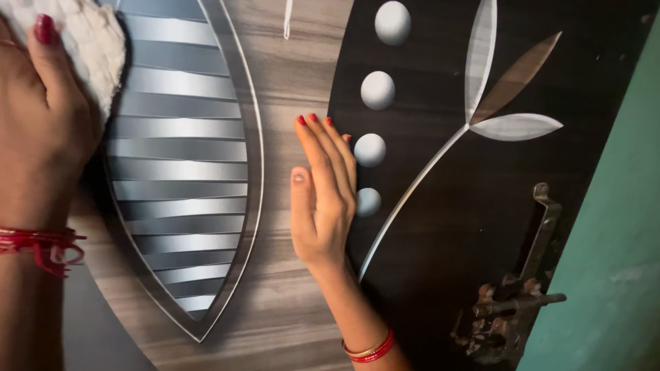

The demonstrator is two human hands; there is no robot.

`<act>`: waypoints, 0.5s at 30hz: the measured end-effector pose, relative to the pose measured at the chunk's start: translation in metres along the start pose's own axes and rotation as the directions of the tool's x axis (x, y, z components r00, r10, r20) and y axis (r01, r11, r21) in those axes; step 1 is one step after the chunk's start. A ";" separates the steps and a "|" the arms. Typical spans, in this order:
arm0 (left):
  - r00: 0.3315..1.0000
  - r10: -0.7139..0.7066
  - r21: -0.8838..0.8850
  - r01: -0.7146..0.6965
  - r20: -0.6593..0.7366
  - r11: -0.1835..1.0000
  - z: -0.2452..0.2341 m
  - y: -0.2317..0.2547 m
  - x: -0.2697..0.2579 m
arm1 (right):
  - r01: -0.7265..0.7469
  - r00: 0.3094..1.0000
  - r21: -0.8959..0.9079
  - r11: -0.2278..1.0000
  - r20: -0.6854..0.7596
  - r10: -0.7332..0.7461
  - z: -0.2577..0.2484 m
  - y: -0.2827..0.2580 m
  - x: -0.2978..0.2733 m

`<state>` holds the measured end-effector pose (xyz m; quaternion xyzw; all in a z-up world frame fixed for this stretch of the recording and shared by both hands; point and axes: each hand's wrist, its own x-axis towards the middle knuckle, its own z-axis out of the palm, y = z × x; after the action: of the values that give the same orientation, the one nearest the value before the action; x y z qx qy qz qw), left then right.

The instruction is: The person wipes the surface of a dark-colored door with a white cloth, moving the cloth in circular and back-and-forth motions across the door's decorative elements and flat areas.

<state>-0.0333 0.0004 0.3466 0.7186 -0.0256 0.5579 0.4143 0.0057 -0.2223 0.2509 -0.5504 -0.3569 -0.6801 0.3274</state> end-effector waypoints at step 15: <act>0.631 0.774 0.213 -0.763 0.041 0.610 0.115 0.072 -0.029 | -0.064 0.986 0.150 0.987 -0.140 0.086 -0.007 0.009 -0.006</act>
<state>0.0093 -0.1309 0.3599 0.6620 -0.2606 0.7004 0.0574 0.0110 -0.2329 0.2448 -0.4868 -0.3595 -0.6780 0.4173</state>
